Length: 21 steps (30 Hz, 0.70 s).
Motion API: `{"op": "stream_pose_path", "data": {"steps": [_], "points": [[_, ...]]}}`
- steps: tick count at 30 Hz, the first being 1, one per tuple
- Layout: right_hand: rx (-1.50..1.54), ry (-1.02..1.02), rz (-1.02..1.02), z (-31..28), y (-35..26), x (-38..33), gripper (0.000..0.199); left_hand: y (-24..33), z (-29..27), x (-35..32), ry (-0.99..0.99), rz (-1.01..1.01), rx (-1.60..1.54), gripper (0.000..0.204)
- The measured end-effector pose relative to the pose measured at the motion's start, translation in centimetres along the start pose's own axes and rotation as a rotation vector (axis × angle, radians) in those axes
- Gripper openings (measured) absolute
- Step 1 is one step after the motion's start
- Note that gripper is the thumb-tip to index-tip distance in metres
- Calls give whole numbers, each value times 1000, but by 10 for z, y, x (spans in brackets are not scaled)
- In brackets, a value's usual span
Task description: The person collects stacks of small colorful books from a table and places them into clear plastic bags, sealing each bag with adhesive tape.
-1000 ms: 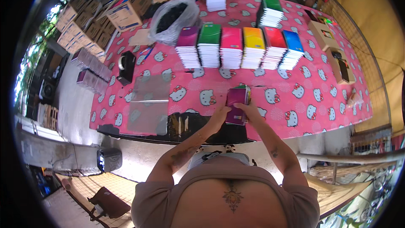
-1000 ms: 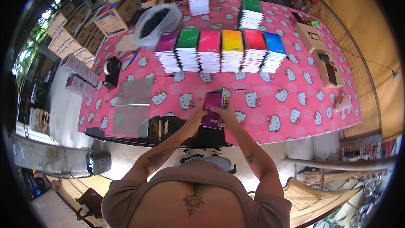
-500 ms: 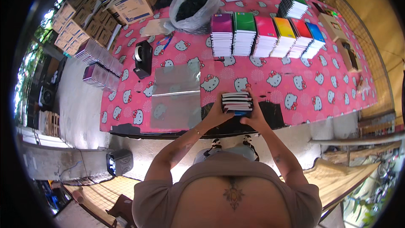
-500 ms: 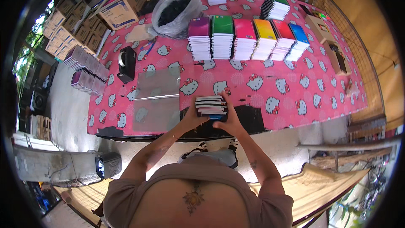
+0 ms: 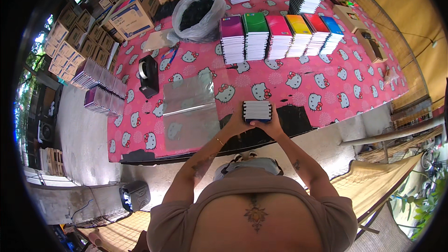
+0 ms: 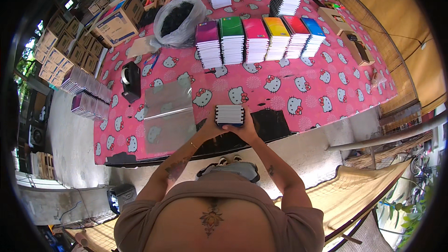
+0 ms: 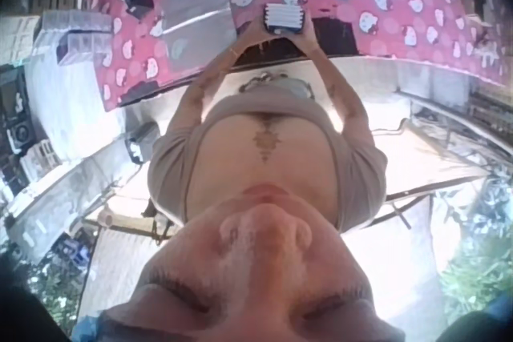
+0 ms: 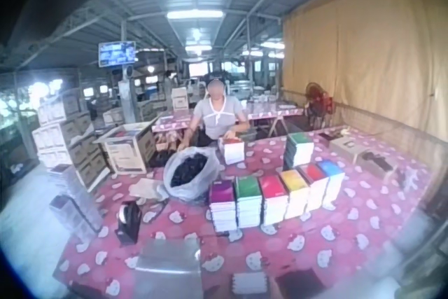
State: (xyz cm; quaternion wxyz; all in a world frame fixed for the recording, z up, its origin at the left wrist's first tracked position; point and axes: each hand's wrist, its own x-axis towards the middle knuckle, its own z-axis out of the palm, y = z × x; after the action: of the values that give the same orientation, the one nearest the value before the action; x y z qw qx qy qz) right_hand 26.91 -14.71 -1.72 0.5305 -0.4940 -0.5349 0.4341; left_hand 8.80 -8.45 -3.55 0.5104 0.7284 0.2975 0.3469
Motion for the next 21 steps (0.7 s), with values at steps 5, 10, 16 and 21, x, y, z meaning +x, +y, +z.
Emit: {"op": "stream_pose_path", "data": {"steps": [5,10,16,21], "points": [[-53,-73,-79,-12,11,4,82,57,-26,3,-142,-136,276,93],[64,-21,-71,-7,25,6,76,132,15,3,-22,219,1050,95],[235,-46,-38,-9,35,10,66,127,20,14,-127,199,1118,101],[144,-51,-119,-9,21,12,67,118,3,32,-264,173,1118,103]]}}
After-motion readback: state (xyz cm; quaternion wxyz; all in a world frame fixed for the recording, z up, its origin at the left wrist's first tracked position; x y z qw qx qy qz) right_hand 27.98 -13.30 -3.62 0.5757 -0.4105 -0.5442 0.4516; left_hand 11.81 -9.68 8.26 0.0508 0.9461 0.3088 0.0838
